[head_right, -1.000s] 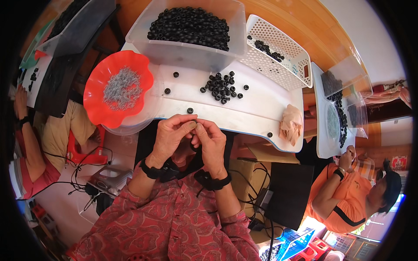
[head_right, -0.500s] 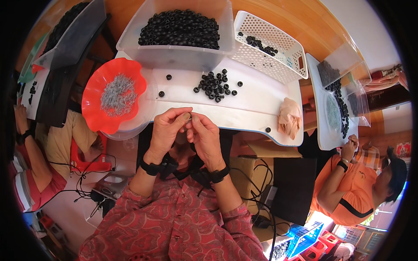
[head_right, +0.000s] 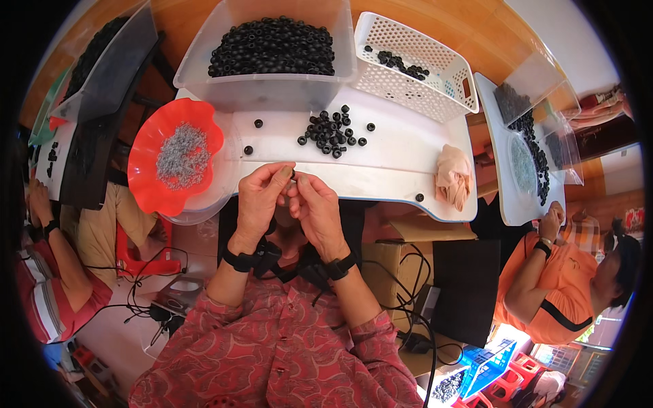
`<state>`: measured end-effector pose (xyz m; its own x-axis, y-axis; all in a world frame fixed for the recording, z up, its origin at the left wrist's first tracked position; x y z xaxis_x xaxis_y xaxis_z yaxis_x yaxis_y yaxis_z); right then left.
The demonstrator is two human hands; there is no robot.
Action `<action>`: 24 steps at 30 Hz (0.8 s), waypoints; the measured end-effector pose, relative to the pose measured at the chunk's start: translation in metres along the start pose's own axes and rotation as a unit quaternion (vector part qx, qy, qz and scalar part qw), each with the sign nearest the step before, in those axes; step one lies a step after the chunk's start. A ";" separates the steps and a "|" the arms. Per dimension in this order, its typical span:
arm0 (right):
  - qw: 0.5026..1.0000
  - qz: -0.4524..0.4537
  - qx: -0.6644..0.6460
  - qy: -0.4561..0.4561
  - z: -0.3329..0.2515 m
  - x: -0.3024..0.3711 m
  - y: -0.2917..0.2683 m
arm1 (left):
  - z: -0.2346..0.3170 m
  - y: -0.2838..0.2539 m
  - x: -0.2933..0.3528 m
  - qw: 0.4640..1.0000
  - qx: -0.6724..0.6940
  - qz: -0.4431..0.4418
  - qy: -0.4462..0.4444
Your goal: The recorder is assembling small black plastic rings with silver metallic inserts at a workstation.
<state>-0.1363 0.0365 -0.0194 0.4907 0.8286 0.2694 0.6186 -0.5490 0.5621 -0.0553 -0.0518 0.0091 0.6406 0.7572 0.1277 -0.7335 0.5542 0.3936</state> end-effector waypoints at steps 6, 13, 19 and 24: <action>0.985 0.062 0.149 -0.052 -0.005 0.004 -0.001 | 0.013 -0.003 -0.003 0.952 -0.209 0.039 0.222; 0.969 0.121 0.206 -0.064 -0.010 0.010 -0.008 | 0.009 0.002 -0.006 0.899 -0.370 -0.002 0.235; 0.922 0.168 0.343 -0.068 -0.021 0.019 -0.008 | 0.011 -0.007 -0.007 0.937 -0.268 0.023 0.224; 0.935 0.130 0.318 -0.087 -0.015 0.018 -0.001 | 0.003 -0.011 -0.006 0.998 -0.068 -0.008 -0.012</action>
Point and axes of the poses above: each hand's wrist, its own x-axis away from the middle knuckle, its own y-axis out of the palm, z = x × y, the point moved 5 cm from there along -x, towards the middle knuckle, and after that the axes turned 12 degrees about x, right-handed, at the moved point
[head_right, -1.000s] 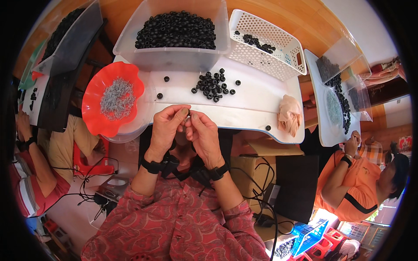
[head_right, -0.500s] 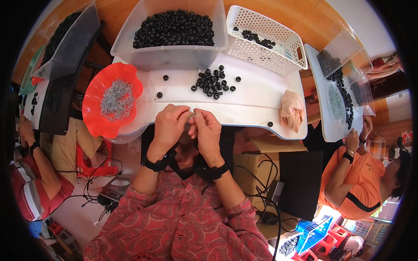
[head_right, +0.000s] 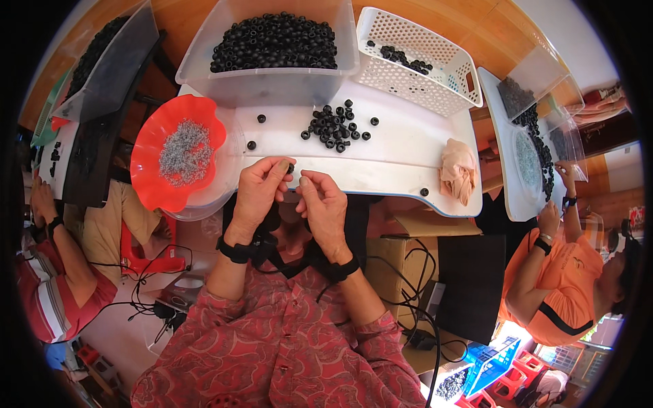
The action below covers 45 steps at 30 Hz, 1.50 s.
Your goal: The recorder is assembling small black plastic rings with silver metallic inserts at a workstation.
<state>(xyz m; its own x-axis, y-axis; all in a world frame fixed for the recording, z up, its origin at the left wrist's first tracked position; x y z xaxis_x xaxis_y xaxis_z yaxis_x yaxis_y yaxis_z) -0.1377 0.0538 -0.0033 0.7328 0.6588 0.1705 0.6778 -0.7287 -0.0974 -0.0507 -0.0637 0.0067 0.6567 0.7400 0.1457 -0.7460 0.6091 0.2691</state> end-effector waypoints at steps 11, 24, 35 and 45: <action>0.997 0.069 0.017 -0.028 0.003 -0.006 -0.008 | 0.007 0.025 0.008 0.843 -0.447 -0.037 0.297; 0.997 0.036 0.039 -0.047 0.001 -0.002 -0.001 | -0.002 0.000 -0.006 0.996 -0.076 0.014 0.052; 0.996 0.020 -0.022 -0.079 -0.006 -0.004 0.008 | -0.008 0.001 -0.005 0.998 0.050 -0.027 -0.033; 0.997 0.014 -0.015 -0.075 -0.009 -0.007 0.007 | -0.005 0.002 -0.004 0.998 0.029 -0.035 -0.039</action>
<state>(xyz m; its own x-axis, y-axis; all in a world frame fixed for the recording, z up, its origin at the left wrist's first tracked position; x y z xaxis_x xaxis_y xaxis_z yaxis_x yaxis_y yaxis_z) -0.1384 0.0422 0.0039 0.7539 0.6567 0.0186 0.6562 -0.7513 -0.0706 -0.0551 -0.0637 0.0017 0.7159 0.6698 0.1973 -0.6912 0.6399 0.3358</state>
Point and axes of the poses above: each hand's wrist, its own x-axis away from the middle knuckle, its own y-axis out of the palm, z = x × y, the point moved 5 cm from there along -x, towards the middle knuckle, and after that the axes turned 12 degrees about x, right-handed, at the moved point
